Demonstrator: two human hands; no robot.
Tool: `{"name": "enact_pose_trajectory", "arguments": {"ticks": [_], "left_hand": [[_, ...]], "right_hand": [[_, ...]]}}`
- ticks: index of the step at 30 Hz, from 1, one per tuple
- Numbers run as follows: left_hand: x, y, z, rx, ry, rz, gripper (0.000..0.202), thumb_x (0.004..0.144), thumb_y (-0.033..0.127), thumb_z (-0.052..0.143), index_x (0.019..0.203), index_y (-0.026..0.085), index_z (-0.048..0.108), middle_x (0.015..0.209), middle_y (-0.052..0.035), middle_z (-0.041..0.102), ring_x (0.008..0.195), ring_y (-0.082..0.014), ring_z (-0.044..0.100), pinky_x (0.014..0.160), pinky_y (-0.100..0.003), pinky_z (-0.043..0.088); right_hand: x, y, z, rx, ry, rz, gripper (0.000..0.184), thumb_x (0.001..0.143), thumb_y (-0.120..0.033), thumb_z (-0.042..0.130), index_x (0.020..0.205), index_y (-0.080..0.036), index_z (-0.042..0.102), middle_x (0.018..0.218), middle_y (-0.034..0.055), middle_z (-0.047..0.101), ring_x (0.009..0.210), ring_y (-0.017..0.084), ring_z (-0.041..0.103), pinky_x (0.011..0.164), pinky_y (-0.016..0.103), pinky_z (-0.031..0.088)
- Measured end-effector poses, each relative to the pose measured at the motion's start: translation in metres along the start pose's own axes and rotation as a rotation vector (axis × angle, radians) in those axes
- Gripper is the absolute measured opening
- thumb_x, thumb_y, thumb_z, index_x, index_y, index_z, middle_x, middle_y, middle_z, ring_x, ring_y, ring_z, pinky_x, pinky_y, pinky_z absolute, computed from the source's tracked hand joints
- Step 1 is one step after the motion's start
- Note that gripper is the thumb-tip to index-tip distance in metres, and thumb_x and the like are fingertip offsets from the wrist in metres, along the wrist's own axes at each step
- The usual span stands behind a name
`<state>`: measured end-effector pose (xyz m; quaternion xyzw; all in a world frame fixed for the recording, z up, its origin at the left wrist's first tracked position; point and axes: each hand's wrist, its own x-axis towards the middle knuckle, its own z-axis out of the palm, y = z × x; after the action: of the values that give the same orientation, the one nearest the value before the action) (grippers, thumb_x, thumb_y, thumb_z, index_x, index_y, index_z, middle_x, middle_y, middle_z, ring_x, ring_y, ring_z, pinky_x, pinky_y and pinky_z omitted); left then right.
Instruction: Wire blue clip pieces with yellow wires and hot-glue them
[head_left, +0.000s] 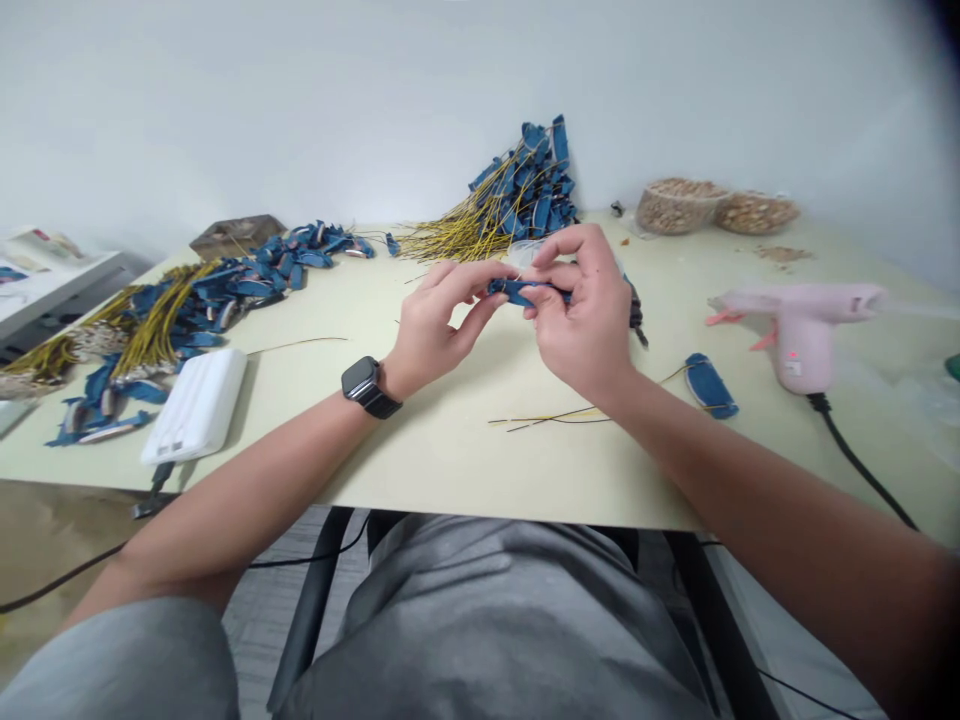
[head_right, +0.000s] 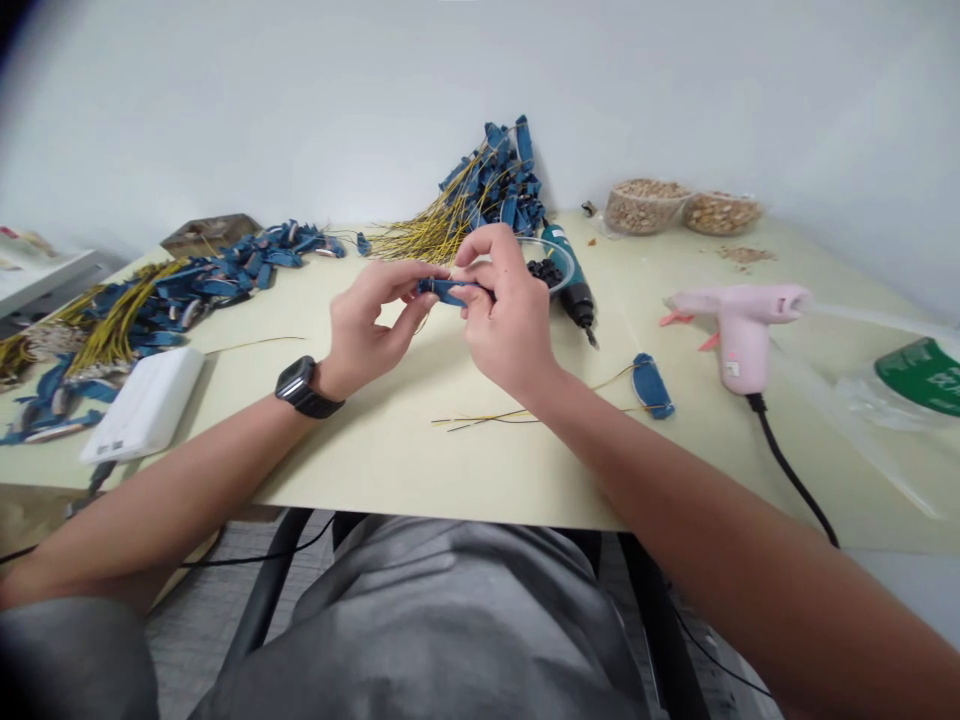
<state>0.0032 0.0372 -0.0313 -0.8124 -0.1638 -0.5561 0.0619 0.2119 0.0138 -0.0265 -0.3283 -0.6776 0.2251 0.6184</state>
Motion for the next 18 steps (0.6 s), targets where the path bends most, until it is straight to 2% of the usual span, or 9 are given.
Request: {"name": "enact_pose_trajectory", "arguments": {"ticks": [5, 11, 15, 18], "left_hand": [[-0.006, -0.005, 0.004, -0.098, -0.056, -0.103, 0.027, 0.122, 0.04, 0.073, 0.144, 0.027, 0.08, 0.123, -0.0095, 0.088, 0.1, -0.0195, 0.08, 0.088, -0.033, 0.068], [-0.01, -0.006, 0.005, -0.245, -0.061, -0.234, 0.034, 0.117, 0.05, 0.08, 0.141, 0.026, 0.083, 0.124, -0.0114, 0.087, 0.103, -0.0208, 0.081, 0.091, -0.033, 0.067], [-0.011, -0.005, 0.008, -0.355, -0.07, -0.387, 0.047, 0.109, 0.06, 0.089, 0.137, 0.023, 0.083, 0.131, -0.0134, 0.087, 0.105, -0.0218, 0.084, 0.093, -0.034, 0.067], [-0.01, -0.003, 0.011, -0.525, -0.076, -0.511, 0.056, 0.102, 0.066, 0.096, 0.135, 0.022, 0.082, 0.135, -0.0142, 0.087, 0.111, -0.024, 0.088, 0.098, -0.036, 0.068]], "right_hand": [[0.006, 0.01, -0.004, 0.049, -0.052, 0.161, 0.027, 0.099, -0.023, 0.08, 0.12, -0.032, 0.066, 0.093, -0.0036, 0.072, 0.083, 0.018, 0.073, 0.072, 0.034, 0.063], [0.008, -0.002, -0.005, 0.099, -0.088, 0.304, 0.031, 0.095, -0.021, 0.084, 0.11, -0.031, 0.059, 0.08, -0.0078, 0.069, 0.071, 0.016, 0.069, 0.066, 0.032, 0.059], [0.011, -0.008, -0.004, 0.152, -0.105, 0.374, 0.035, 0.096, -0.012, 0.082, 0.105, -0.031, 0.054, 0.075, -0.0089, 0.067, 0.063, 0.014, 0.065, 0.06, 0.03, 0.053], [0.013, -0.011, -0.006, 0.218, -0.135, 0.471, 0.035, 0.097, -0.005, 0.077, 0.104, -0.03, 0.053, 0.073, -0.0087, 0.067, 0.055, 0.012, 0.06, 0.055, 0.028, 0.046]]}}
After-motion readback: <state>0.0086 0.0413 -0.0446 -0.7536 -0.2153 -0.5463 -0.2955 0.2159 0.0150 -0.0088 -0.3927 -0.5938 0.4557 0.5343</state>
